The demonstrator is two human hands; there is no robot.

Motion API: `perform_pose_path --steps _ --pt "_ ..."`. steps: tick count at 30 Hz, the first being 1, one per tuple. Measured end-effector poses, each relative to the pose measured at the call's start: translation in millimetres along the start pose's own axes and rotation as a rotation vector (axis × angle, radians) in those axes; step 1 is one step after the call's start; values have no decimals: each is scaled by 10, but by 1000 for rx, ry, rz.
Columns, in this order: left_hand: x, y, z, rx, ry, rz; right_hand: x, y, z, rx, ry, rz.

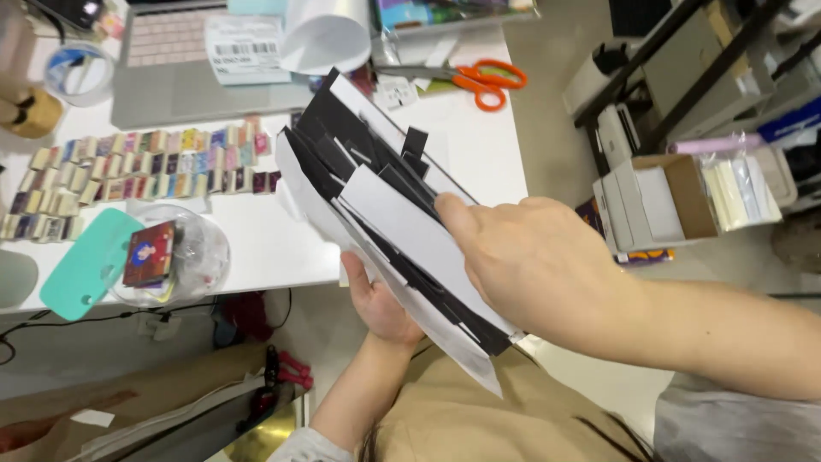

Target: Placing character stickers into a collector's album.

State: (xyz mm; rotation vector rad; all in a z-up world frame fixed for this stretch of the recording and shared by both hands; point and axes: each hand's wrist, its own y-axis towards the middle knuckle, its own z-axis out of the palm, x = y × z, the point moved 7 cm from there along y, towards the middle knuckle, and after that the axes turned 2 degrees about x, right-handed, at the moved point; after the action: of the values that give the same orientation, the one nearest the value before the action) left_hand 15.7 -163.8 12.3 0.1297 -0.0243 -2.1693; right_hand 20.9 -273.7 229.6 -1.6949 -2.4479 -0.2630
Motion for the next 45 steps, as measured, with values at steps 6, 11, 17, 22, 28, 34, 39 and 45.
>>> perform_pose_path --steps 6,11,17,22,28,34,39,45 --pt "159 188 149 -15 -2 -46 63 3 216 -53 -401 29" --pt "298 290 -44 -156 -126 -190 57 7 404 -45 -392 -25" --pt "387 267 -462 -224 55 -342 -108 -119 407 -76 -236 33" --pt "597 232 -801 -265 255 -357 -338 -536 567 -24 -296 99" --pt "1347 476 -479 -331 460 -381 -946 -1217 256 -202 -239 329" --pt "2867 760 -694 -280 394 -473 -2034 -2381 458 -81 37 509" --pt "3827 1006 -362 -435 684 -534 -2921 -3612 49 29 385 906" --pt "4955 1400 -579 -423 854 -670 -3983 -4989 1240 89 902 1126"
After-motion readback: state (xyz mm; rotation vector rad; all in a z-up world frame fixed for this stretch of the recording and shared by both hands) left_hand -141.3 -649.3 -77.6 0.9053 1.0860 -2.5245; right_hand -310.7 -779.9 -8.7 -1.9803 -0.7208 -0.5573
